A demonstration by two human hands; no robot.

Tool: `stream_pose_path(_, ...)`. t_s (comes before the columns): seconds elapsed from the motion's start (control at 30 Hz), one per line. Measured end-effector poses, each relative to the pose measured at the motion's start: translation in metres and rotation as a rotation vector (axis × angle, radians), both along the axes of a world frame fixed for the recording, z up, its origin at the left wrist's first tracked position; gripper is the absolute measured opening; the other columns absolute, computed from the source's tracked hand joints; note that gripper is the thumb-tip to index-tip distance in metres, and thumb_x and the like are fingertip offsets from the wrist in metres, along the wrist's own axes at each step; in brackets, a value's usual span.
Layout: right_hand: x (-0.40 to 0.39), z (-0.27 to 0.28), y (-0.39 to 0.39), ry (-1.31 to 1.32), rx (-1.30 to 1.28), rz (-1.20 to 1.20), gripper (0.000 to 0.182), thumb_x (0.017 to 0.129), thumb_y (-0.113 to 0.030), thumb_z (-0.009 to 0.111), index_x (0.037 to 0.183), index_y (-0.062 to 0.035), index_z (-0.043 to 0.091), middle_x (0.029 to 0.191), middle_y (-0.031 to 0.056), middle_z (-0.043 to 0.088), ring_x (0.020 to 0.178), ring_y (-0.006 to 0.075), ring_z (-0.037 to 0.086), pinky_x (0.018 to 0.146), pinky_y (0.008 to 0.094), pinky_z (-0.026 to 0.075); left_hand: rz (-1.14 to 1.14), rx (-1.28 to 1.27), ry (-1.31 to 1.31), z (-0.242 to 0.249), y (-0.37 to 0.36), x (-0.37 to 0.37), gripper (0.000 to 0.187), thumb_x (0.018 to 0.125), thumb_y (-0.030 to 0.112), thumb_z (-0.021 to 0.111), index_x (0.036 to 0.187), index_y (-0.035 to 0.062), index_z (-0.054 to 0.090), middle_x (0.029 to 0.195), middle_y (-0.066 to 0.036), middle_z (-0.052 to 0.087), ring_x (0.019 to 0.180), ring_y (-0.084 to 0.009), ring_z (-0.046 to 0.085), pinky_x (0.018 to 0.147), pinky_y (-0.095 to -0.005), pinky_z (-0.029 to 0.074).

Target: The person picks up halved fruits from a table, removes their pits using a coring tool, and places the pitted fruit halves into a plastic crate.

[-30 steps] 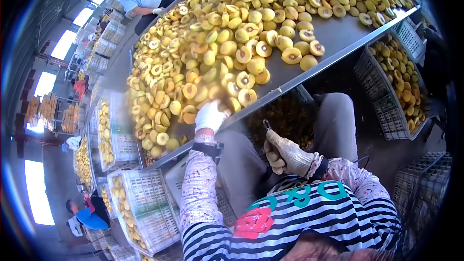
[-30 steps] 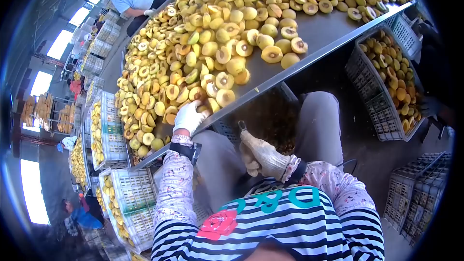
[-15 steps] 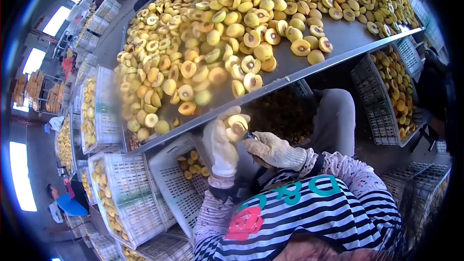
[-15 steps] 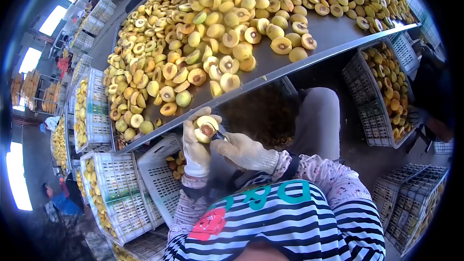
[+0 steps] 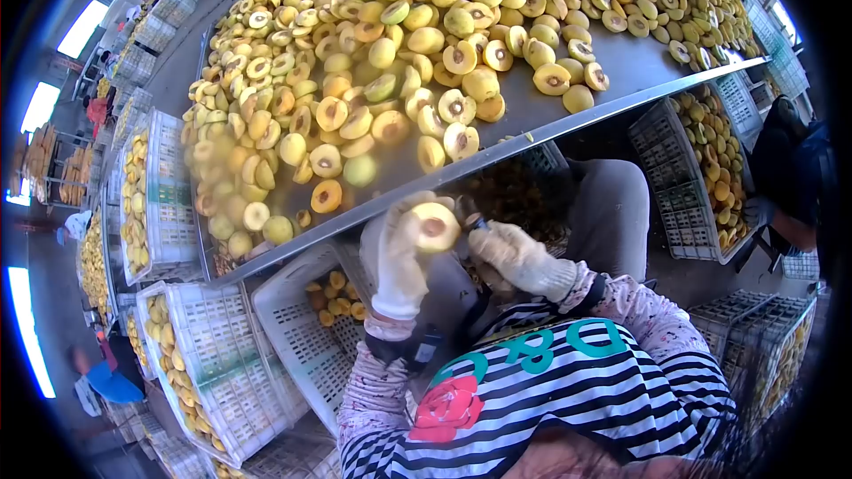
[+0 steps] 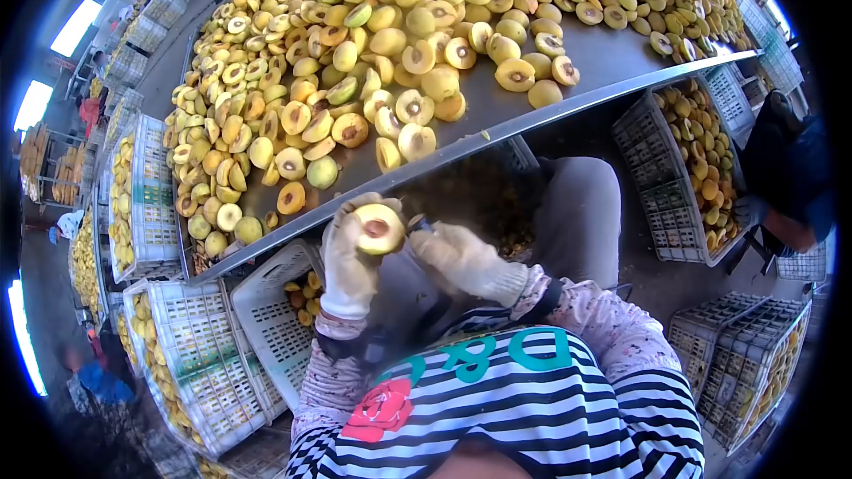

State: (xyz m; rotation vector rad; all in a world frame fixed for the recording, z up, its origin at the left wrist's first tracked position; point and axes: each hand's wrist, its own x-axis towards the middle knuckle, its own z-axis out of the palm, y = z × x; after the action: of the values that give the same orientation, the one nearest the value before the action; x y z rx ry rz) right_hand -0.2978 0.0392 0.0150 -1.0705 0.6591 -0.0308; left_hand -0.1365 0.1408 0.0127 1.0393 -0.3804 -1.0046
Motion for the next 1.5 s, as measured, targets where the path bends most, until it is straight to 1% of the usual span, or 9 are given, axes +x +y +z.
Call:
stream_pose_path(0.13, -0.005, 0.029, 0.005, 0.061, 0.152, 0.131, 0.034, 0.104, -0.039, 0.051, 0.087, -0.0090, 0.052, 0.057, 0.0011, 0.048, 0.043, 0.0108, 0.042, 0.039, 0.0255, 0.032, 0.057, -0.119, 0.380, -0.001, -0.002, -0.003, 0.020, 0.095, 0.020, 0.061, 0.108, 0.0050, 0.060, 0.111, -0.020, 0.066, 0.094, -0.0294, 0.065, 0.087, -0.0415, 0.057)
stream_pose_path(0.17, -0.009, 0.025, 0.004, 0.010, 0.211, 0.184, 0.035, 0.102, -0.043, 0.054, 0.099, -0.0085, 0.055, 0.065, -0.0022, 0.050, 0.047, 0.0072, 0.042, 0.041, 0.0228, 0.034, 0.072, -0.134, 0.456, -0.002, -0.005, -0.007, 0.018, 0.094, 0.020, 0.062, 0.106, 0.0060, 0.060, 0.109, -0.019, 0.066, 0.094, -0.0289, 0.065, 0.087, -0.0416, 0.057)
stream_pose_path(0.3, -0.004, 0.032, 0.005, 0.112, 0.102, 0.239, 0.039, 0.101, -0.046, 0.056, 0.106, -0.0072, 0.059, 0.068, -0.0013, 0.053, 0.051, 0.0081, 0.046, 0.045, 0.0237, 0.037, 0.189, -0.145, 0.328, -0.002, -0.020, -0.026, 0.013, 0.099, 0.021, 0.058, 0.103, 0.0094, 0.059, 0.106, -0.014, 0.065, 0.095, -0.0273, 0.063, 0.093, -0.0444, 0.054)
stream_pose_path(0.43, -0.002, 0.028, 0.008, 0.162, -0.058, 0.143, 0.043, 0.100, -0.047, 0.057, 0.105, -0.0047, 0.062, 0.071, 0.0011, 0.058, 0.057, 0.0102, 0.052, 0.052, 0.0261, 0.043, 0.160, -0.137, 0.362, 0.016, -0.024, -0.038, 0.022, 0.103, 0.026, 0.052, 0.113, 0.0087, 0.060, 0.110, -0.013, 0.066, 0.107, -0.0297, 0.064, 0.097, -0.0475, 0.053)
stream_pose_path(0.6, -0.002, 0.028, 0.014, 0.146, -0.212, 0.169, 0.047, 0.100, -0.045, 0.058, 0.112, 0.0004, 0.063, 0.085, 0.0084, 0.067, 0.079, 0.0179, 0.061, 0.074, 0.0328, 0.050, 0.252, -0.017, 0.184, 0.022, -0.026, -0.040, 0.042, 0.105, 0.039, 0.047, 0.119, 0.0009, 0.057, 0.108, -0.013, 0.065, 0.100, -0.0274, 0.066, 0.093, -0.0440, 0.056)
stream_pose_path(0.8, -0.004, 0.001, 0.022, -0.025, -0.269, 0.054, 0.045, 0.100, -0.043, 0.057, 0.111, 0.0007, 0.063, 0.085, 0.0103, 0.067, 0.078, 0.0181, 0.061, 0.073, 0.0328, 0.049, 0.271, -0.059, 0.143, 0.022, -0.032, -0.046, 0.045, 0.105, 0.041, 0.049, 0.124, 0.0000, 0.056, 0.105, -0.014, 0.064, 0.098, -0.0258, 0.066, 0.090, -0.0417, 0.057)
stream_pose_path(1.1, -0.014, -0.013, 0.011, -0.091, -0.193, 0.215, 0.036, 0.100, -0.039, 0.059, 0.104, -0.0037, 0.062, 0.081, 0.0045, 0.061, 0.075, 0.0146, 0.055, 0.072, 0.0323, 0.049, 0.026, 0.108, 0.172, 0.029, -0.032, -0.027, 0.029, 0.101, 0.015, 0.048, 0.120, -0.0041, 0.060, 0.088, -0.019, 0.072, 0.073, -0.0252, 0.069, 0.064, -0.0307, 0.055)
stream_pose_path(1.4, -0.007, -0.003, 0.009, 0.049, -0.013, 0.305, 0.041, 0.104, -0.047, 0.049, 0.095, -0.0079, 0.056, 0.062, 0.0006, 0.049, 0.053, 0.0116, 0.046, 0.050, 0.0280, 0.039, -0.318, 0.133, -0.006, 0.021, -0.038, -0.001, 0.030, 0.103, 0.016, 0.046, 0.120, -0.0048, 0.059, 0.082, -0.019, 0.072, 0.068, -0.0237, 0.068, 0.067, -0.0308, 0.056)
stream_pose_path(1.5, -0.009, 0.000, 0.008, -0.085, 0.588, 0.341, 0.049, 0.100, -0.060, 0.049, 0.086, -0.0125, 0.050, 0.057, -0.0029, 0.042, 0.042, 0.0101, 0.037, 0.039, 0.0263, 0.033, -0.364, 0.086, 0.048, 0.017, -0.037, 0.004, 0.032, 0.103, 0.017, 0.045, 0.121, -0.0050, 0.058, 0.082, -0.019, 0.071, 0.067, -0.0243, 0.067, 0.065, -0.0316, 0.056)
